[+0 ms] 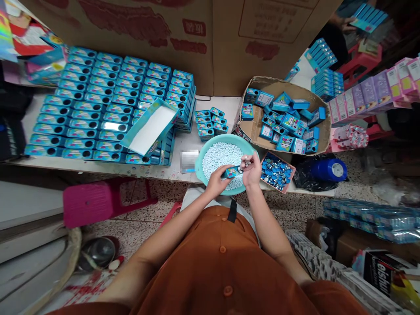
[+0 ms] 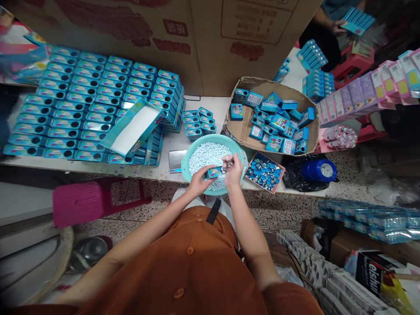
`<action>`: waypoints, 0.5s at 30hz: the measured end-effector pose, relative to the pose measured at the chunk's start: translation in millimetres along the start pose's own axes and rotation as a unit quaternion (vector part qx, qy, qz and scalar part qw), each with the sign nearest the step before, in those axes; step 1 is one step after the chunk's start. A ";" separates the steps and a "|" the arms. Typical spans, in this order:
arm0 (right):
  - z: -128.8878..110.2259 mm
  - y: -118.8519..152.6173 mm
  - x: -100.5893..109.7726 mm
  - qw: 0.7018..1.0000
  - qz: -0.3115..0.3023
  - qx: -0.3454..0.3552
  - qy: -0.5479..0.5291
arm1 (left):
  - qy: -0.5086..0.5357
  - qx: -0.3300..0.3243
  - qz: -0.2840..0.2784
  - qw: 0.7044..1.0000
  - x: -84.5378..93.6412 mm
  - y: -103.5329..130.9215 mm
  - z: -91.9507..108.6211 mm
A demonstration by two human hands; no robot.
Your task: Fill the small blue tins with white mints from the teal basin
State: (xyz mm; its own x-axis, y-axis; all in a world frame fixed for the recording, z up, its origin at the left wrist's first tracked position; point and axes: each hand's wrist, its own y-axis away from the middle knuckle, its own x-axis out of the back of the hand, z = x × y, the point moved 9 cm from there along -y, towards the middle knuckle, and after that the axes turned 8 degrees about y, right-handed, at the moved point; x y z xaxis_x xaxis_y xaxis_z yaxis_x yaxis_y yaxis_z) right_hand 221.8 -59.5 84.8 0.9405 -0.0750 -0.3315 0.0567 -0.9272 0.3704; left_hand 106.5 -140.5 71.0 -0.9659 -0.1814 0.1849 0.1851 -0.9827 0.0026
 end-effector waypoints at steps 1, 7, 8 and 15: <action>1.2 0.9 -0.7 1.000 -0.004 -0.005 0.002 | 0.009 0.009 0.012 1.000 2.4 -0.4 -1.0; -3.9 2.5 -0.5 1.000 0.000 0.024 0.011 | 0.055 0.048 0.032 0.997 4.1 -2.6 -11.2; -4.2 1.4 0.8 1.000 0.002 0.028 0.007 | 0.068 0.060 0.040 0.995 5.2 -1.9 -15.3; 37.6 -17.5 42.5 0.989 0.042 -0.029 0.138 | 0.113 0.049 0.110 0.986 35.5 14.6 -21.7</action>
State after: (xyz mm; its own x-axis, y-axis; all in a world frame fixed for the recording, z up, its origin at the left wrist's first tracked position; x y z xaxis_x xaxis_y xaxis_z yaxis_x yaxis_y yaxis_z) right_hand 248.2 -60.2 31.6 0.9979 -0.0402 -0.0506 -0.0139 -0.8985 0.4388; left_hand 71.0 -162.1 56.2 -0.9144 -0.4035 -0.0318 0.3999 -0.9128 0.0830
